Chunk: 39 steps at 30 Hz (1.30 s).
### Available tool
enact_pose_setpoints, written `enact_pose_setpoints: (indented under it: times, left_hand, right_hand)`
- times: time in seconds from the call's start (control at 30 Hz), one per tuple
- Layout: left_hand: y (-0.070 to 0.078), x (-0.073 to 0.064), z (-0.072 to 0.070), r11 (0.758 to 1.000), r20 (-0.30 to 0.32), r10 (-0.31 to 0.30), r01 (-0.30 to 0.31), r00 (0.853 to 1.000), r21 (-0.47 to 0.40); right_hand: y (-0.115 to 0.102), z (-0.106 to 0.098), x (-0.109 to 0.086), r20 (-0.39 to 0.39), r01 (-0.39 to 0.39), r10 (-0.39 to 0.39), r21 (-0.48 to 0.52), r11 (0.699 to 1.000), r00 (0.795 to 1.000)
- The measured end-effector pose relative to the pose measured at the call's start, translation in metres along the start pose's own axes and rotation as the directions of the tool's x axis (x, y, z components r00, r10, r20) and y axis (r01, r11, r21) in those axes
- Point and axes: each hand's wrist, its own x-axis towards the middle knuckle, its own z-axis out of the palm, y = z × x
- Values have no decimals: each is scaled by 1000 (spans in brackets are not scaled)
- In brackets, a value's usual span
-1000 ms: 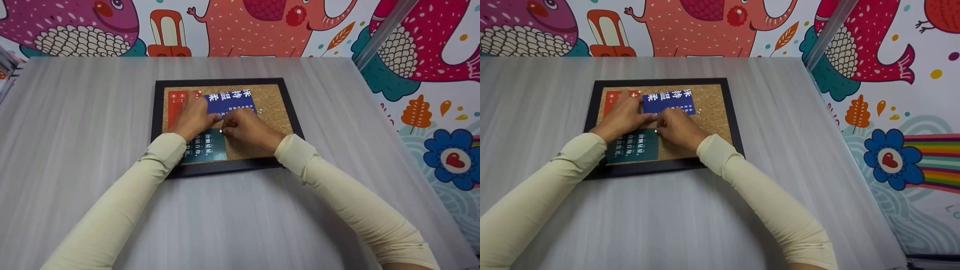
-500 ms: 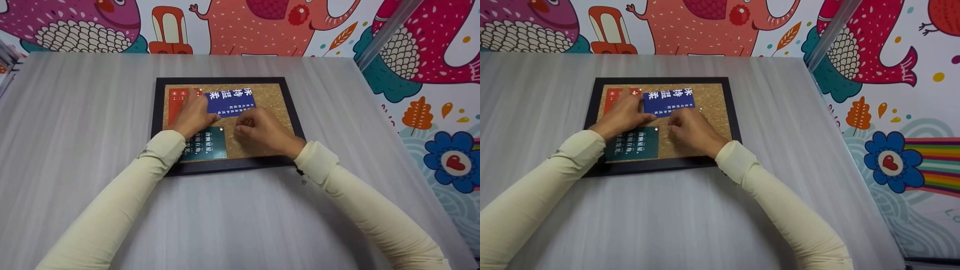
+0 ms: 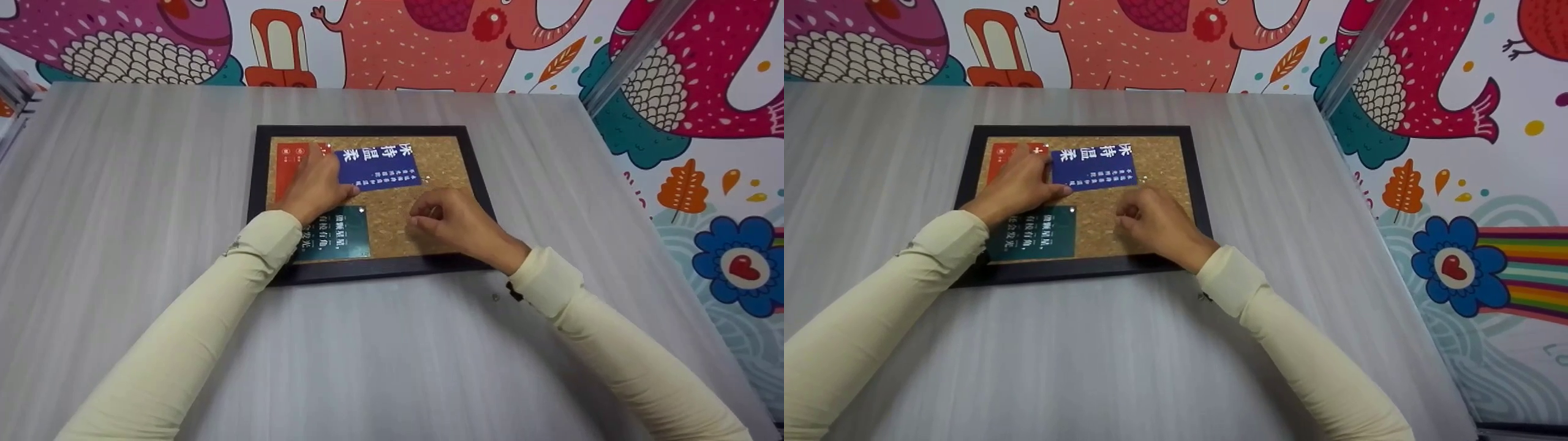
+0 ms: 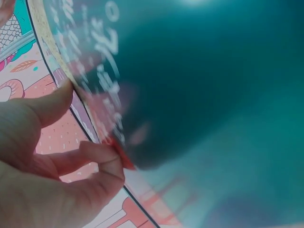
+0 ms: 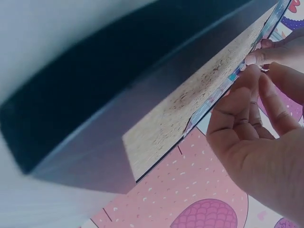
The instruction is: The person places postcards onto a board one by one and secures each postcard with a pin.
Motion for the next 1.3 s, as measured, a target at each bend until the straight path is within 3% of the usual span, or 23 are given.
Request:
enact_pose_setpoints:
  times: [0.33,0.53,0.77,0.9,1.07,1.13,1.3]
  left_hand:
    - [6,-4,-3,999,13,-31,32,999,-21]
    - [7,-3,-2,1000,15,-17,17,1000,-6]
    - [-9,12,8,1000,2,4,-4,1000,-17]
    - [-9,13,8,1000,9,-4,4,1000,-12]
    - [-2,5,3,1000,-1,-5,5,1000,-5]
    - [5,-4,-2,1000,-4,-9,9,1000,-16]
    - [6,-5,-3,1000,10,-13,13,1000,-26]
  right_hand:
    - [7,-7,-24,-10,-22,22,-25,999,1000]
    - [10,-11,-40,5,-51,51,-48,998,999]
    - [11,-20,-62,2,-39,40,-131,991,999]
    - [13,-24,-72,9,-65,67,-159,985,998]
    - [18,-26,-82,15,-83,87,-178,981,996]
    - [19,-27,-86,18,-75,80,-194,978,997]
    - [21,-31,-97,30,-66,75,-233,970,997]
